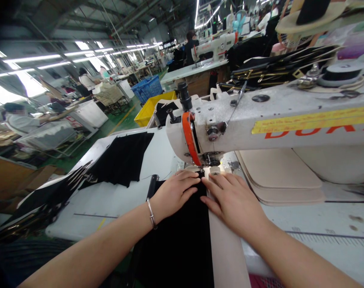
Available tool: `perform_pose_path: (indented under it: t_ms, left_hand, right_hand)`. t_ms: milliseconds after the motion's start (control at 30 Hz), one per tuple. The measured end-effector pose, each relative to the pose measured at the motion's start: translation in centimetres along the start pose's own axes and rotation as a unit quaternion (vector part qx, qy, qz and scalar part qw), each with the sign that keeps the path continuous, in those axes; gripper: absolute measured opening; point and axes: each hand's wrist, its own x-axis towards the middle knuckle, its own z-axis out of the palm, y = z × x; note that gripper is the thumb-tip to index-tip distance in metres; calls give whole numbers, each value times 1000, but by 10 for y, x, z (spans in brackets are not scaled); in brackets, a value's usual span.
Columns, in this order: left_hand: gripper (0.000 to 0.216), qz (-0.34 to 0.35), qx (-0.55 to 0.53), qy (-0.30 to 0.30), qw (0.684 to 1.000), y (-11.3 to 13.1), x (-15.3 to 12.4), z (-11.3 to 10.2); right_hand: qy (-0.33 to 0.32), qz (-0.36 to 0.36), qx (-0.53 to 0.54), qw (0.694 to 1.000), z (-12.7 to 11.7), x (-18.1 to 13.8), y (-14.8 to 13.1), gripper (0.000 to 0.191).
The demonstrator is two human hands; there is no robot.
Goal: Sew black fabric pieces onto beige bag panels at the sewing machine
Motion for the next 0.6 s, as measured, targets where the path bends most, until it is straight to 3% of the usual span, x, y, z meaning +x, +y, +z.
perform_pose_path:
  t_ms: [400, 500, 600]
  left_hand:
    - [27, -1, 30, 8, 1000, -6, -2, 13]
    - [31, -18, 35, -10, 999, -5, -5, 7]
    - [37, 5, 33, -50, 998, 9, -28, -7]
  right_hand:
    - [1, 10, 5, 1000, 0, 2, -1, 46]
    - [1, 14, 20, 1000, -3, -1, -2, 44]
    - [16, 22, 40, 999, -10, -19, -15, 38]
